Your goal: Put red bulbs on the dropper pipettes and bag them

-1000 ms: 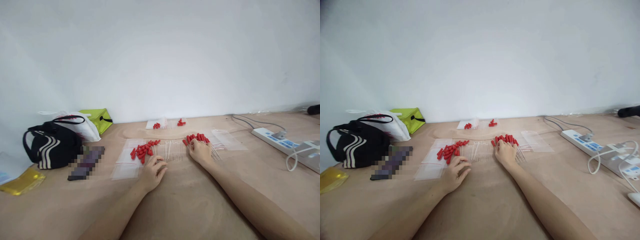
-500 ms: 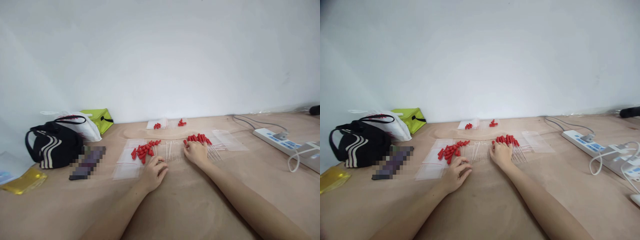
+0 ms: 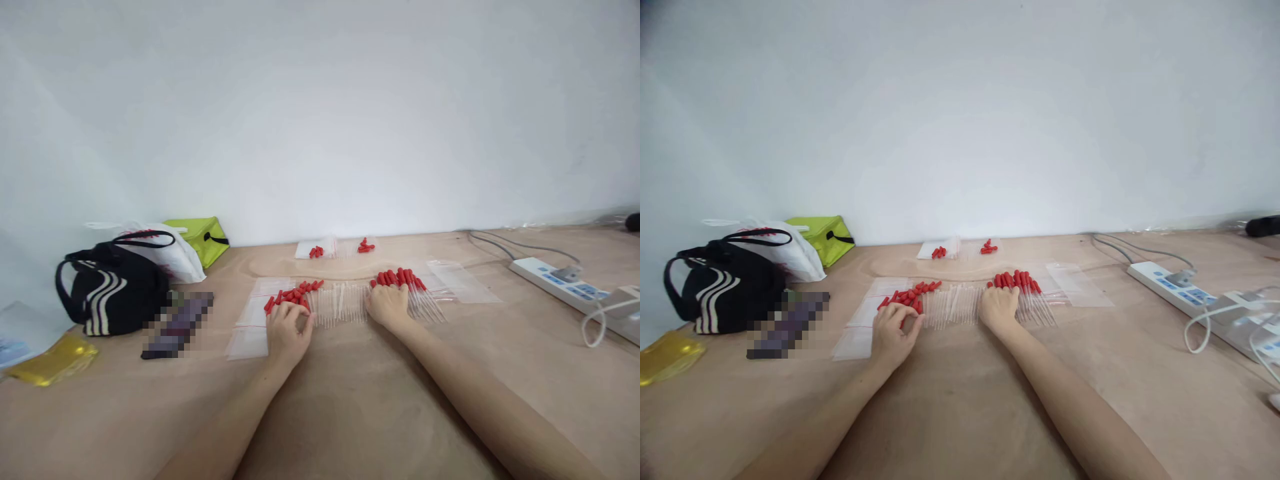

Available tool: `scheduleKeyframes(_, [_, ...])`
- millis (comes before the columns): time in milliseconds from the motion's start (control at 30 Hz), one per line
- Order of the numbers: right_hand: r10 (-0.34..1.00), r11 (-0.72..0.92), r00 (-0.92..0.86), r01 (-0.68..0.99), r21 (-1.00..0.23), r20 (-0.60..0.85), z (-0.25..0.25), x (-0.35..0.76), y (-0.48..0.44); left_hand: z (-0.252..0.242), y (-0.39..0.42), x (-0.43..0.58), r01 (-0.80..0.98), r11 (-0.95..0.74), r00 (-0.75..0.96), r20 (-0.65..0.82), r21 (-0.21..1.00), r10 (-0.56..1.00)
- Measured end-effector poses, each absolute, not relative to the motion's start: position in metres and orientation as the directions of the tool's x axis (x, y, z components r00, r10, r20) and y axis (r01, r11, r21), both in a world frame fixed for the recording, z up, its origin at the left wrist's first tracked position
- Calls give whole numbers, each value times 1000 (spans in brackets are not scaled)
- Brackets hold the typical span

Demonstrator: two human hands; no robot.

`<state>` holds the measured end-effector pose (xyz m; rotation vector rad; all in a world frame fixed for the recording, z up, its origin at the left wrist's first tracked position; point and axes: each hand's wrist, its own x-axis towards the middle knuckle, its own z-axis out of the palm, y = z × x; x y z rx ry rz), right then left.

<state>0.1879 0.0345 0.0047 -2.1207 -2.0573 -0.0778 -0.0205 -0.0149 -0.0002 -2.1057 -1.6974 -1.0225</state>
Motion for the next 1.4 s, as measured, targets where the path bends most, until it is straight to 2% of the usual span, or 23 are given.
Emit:
scheduleKeyframes(100, [977, -9, 30, 995, -98, 212, 1, 190, 30, 5, -9, -35, 966, -117, -61, 643, 232, 764])
scheduleKeyframes(167, [953, 30, 3, 994, -105, 303, -3, 194, 24, 6, -7, -42, 973, -60, -93, 620, 221, 779])
scheduleKeyframes(267, [869, 147, -76, 983, -110, 488, -11, 205, 11, 5, -7, -46, 978, -55, -74, 588, 199, 805])
scheduleKeyframes(367, [778, 266, -160, 960, -87, 607, -18, 217, -3, 3, -7, -43, 984, -77, -30, 574, 161, 818])
scheduleKeyframes(533, [724, 362, -223, 929, -84, 653, -22, 223, -19, 3, -1, -37, 992, -34, -43, 566, 124, 823])
scheduleKeyframes(767, [710, 396, -236, 913, -98, 663, -21, 216, -17, 4, 1, -35, 989, -50, -44, 597, 140, 801])
scheduleKeyframes(833, [707, 393, -225, 913, -107, 670, -23, 216, -16, 6, -4, -34, 985, -86, -29, 639, 148, 769])
scheduleKeyframes(933, [702, 394, -208, 910, -128, 681, -25, 217, -14, 8, -14, -30, 948, -274, 93, 679, 164, 728])
scheduleKeyframes(1033, [706, 396, -205, 908, -139, 678, -27, 218, -12, 8, -24, -22, 829, -520, 300, 620, 207, 725])
scheduleKeyframes(1100, [709, 405, -218, 905, -134, 671, -28, 219, -11, 7, -28, -17, 743, -612, 413, 534, 270, 737])
scheduleKeyframes(1233, [713, 446, -248, 882, -151, 656, -30, 219, -8, 4, -31, -12, 695, -607, 451, 424, 386, 785])
scheduleKeyframes(1400, [718, 556, -325, 800, -226, 615, -33, 218, -7, 1, -30, -5, 710, -577, 438, 389, 403, 810])
